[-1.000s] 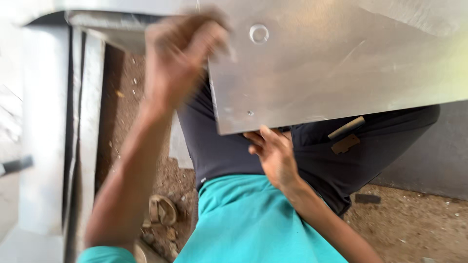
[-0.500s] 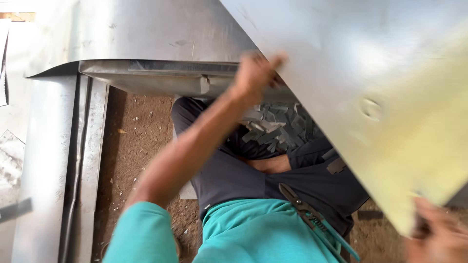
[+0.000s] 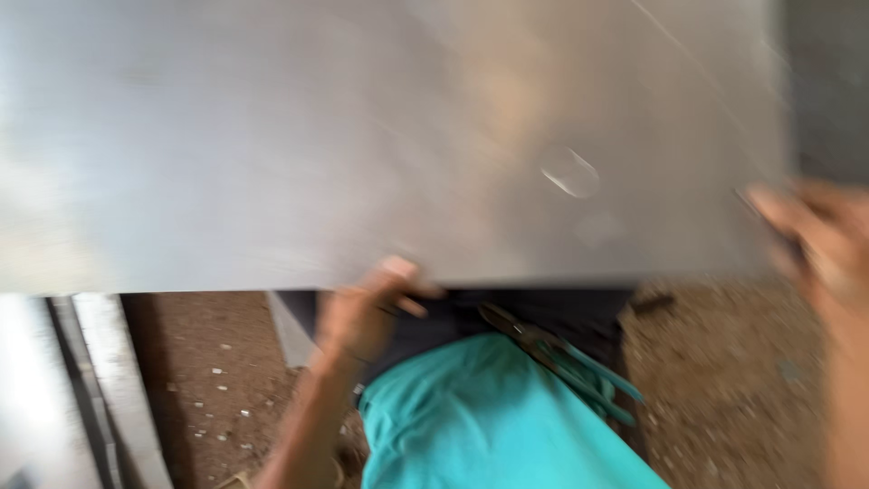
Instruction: The person uses tin snips to cut a large metal sheet resting on their lap. They repeatedly reposition the sheet and make cuts along the edges, removing small strips of metal.
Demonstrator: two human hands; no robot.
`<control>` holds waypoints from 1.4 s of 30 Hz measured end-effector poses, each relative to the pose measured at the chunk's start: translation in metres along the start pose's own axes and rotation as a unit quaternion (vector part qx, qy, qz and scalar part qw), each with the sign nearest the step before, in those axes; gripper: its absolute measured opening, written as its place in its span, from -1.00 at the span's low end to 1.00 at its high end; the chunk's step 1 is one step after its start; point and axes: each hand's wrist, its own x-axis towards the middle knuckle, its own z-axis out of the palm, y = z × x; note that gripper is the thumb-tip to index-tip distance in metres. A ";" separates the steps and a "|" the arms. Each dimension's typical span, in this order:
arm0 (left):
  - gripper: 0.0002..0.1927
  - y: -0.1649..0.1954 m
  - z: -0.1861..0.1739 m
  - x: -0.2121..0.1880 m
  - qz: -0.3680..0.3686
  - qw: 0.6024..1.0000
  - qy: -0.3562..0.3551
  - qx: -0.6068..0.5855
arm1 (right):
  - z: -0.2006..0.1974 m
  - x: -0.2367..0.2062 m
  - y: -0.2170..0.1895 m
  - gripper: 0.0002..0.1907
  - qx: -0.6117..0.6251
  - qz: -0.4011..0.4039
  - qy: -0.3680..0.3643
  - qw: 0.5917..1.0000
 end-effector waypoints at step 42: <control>-0.15 0.032 0.130 0.103 0.347 0.507 -0.220 0.758 | 0.117 0.009 0.052 -0.91 -0.279 -0.329 0.087 0.898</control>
